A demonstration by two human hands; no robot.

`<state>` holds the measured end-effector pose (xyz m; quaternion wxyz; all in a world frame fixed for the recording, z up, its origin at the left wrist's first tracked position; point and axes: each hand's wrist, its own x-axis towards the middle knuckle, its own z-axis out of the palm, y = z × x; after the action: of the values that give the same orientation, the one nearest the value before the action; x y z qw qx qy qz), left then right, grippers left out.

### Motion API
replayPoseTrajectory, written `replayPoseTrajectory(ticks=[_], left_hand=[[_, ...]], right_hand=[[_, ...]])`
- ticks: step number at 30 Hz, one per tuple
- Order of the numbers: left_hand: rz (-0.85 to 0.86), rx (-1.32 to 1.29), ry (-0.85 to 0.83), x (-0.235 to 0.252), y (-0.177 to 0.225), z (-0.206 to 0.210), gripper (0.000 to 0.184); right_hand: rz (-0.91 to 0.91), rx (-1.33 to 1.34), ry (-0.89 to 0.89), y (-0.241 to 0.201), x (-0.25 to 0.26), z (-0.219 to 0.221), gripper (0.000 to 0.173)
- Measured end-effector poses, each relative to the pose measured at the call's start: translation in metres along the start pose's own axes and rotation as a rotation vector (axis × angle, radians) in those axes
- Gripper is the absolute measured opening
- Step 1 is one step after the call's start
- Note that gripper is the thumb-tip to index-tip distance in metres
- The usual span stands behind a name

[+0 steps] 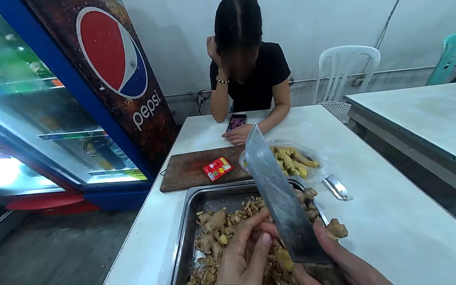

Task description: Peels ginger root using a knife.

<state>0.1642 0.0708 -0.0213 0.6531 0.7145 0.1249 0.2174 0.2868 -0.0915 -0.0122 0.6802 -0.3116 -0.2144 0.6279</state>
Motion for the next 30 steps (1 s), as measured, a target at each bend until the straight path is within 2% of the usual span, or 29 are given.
replayPoseTrajectory(ticks=[3,5,8,11,14,17,20,23,25,28,30], left_hand=[[0.044,0.385,0.074,0.004,-0.007,-0.011,0.034],[0.097,0.562,0.076,0.007,-0.01,-0.013,0.032],[0.133,0.61,-0.116,0.005,-0.003,-0.007,0.024],[0.096,0.788,-0.347,-0.006,0.004,0.001,0.035],[-0.044,1.022,-0.438,-0.019,0.006,0.006,0.046],[-0.018,1.03,-0.437,-0.024,-0.003,0.003,0.037],[0.05,0.859,-0.34,-0.027,-0.013,-0.005,0.034],[-0.039,0.397,-0.119,-0.022,-0.01,-0.013,0.039],[-0.123,0.082,0.056,-0.013,-0.002,-0.015,0.035],[-0.213,-0.3,0.152,0.0,0.007,-0.02,0.029],[-0.263,-0.591,0.157,0.005,0.005,-0.018,0.029]], right_hand=[[-0.101,-0.139,0.074,-0.008,-0.005,-0.005,0.072],[-0.148,-0.166,0.085,-0.016,-0.009,-0.009,0.075],[-0.193,-0.201,0.101,-0.02,-0.016,-0.012,0.074],[-0.198,-0.276,0.148,-0.018,-0.021,-0.011,0.074],[-0.177,-0.368,0.211,-0.015,-0.024,-0.009,0.07],[-0.148,-0.37,0.245,-0.011,-0.025,-0.008,0.068],[-0.159,-0.409,0.265,-0.01,-0.025,-0.002,0.065],[-0.206,-0.497,0.259,-0.01,-0.023,0.004,0.06],[-0.216,-0.603,0.258,-0.007,-0.023,0.007,0.058],[-0.294,-0.865,0.265,0.007,-0.016,0.015,0.058],[-0.344,-1.011,0.232,0.02,-0.012,0.021,0.062]])
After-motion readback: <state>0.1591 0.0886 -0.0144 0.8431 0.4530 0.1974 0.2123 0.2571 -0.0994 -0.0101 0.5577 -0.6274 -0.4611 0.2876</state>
